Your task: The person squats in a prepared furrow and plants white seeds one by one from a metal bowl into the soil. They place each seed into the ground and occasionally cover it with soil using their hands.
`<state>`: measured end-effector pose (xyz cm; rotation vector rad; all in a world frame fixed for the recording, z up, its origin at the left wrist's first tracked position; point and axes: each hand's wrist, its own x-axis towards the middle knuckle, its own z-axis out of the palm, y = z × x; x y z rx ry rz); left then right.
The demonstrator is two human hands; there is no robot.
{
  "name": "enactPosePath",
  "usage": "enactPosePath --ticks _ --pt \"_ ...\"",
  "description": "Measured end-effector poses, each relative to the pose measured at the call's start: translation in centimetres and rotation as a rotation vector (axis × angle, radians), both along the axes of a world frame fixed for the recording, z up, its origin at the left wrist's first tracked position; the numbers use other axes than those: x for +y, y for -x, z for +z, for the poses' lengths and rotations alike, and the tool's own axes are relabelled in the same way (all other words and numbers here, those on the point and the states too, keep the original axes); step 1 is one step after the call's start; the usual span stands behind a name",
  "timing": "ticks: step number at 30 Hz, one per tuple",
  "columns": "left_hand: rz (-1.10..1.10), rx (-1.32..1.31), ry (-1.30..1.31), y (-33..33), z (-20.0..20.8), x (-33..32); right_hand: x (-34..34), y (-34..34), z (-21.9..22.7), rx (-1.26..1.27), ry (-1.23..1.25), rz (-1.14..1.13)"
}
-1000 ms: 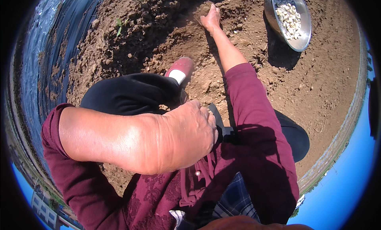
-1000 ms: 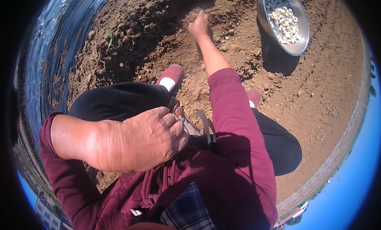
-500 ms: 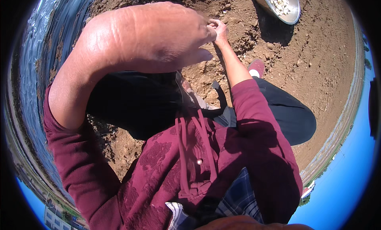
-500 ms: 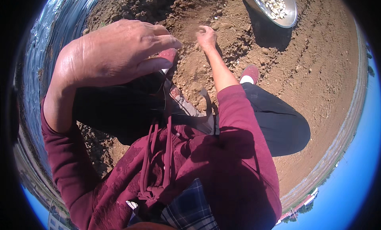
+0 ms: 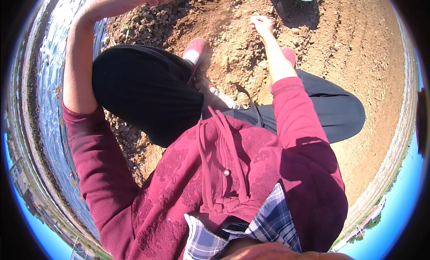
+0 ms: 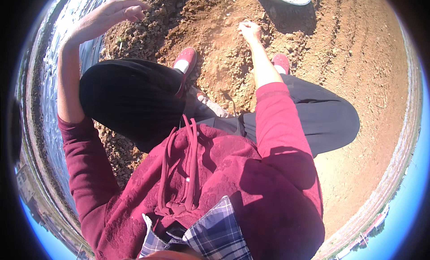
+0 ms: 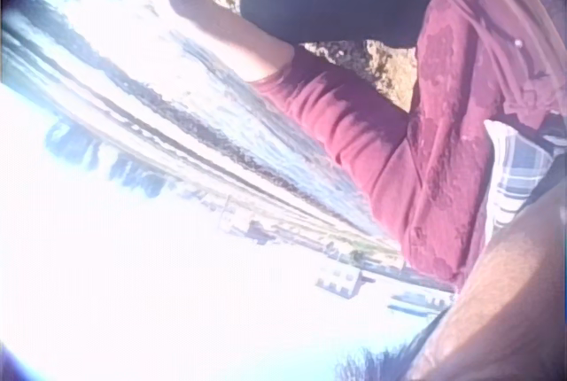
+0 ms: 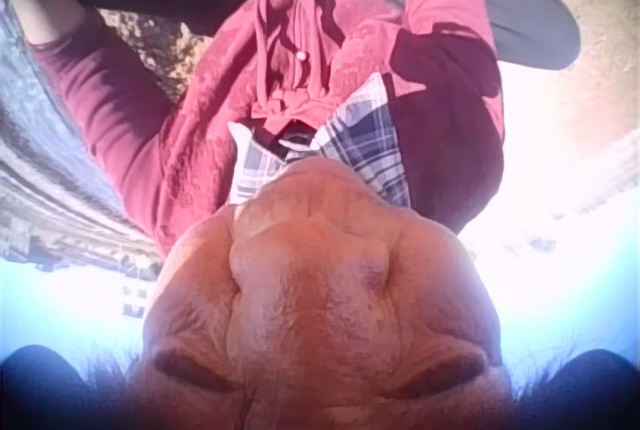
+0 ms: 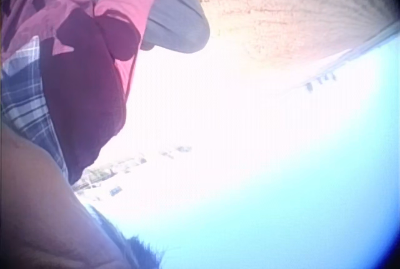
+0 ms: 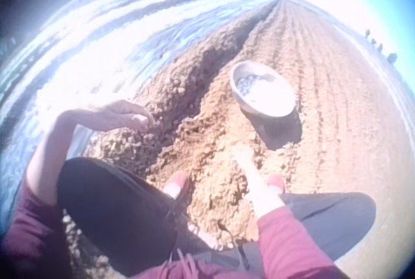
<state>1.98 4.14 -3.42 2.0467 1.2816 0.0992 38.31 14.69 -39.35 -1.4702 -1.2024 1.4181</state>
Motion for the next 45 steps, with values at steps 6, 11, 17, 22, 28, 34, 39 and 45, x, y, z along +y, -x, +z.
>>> enactPosePath --ticks 6,11,17,22,28,34,39,45 --pt "0.031 0.180 -0.004 -3.1 2.0 -0.4 -0.4 -1.2 -2.0 0.022 0.105 -0.012" --pt "0.036 0.184 -0.015 -4.0 1.5 1.2 0.3 -2.7 -3.7 -0.410 -0.031 0.144" --pt "-0.083 0.129 -0.211 -6.2 0.5 -0.2 -0.1 -4.0 -1.0 -0.918 -0.189 0.401" --pt "-0.074 0.137 -0.059 -4.7 0.2 -1.3 1.2 -2.1 0.6 -1.095 -0.161 0.617" --pt "0.021 0.175 0.018 -3.2 0.0 -2.2 1.9 0.3 0.0 -1.093 -0.006 0.542" --pt "-0.046 0.196 -0.036 -2.1 -0.7 -2.4 -0.5 1.5 0.5 -0.998 0.031 0.545" --pt "-0.026 0.181 0.062 -2.6 0.0 -2.3 -4.6 4.8 1.8 -0.964 0.081 0.601" --pt "-0.032 0.204 0.014 -1.9 -0.6 -2.9 -9.7 7.7 0.5 -0.890 -0.129 0.815"
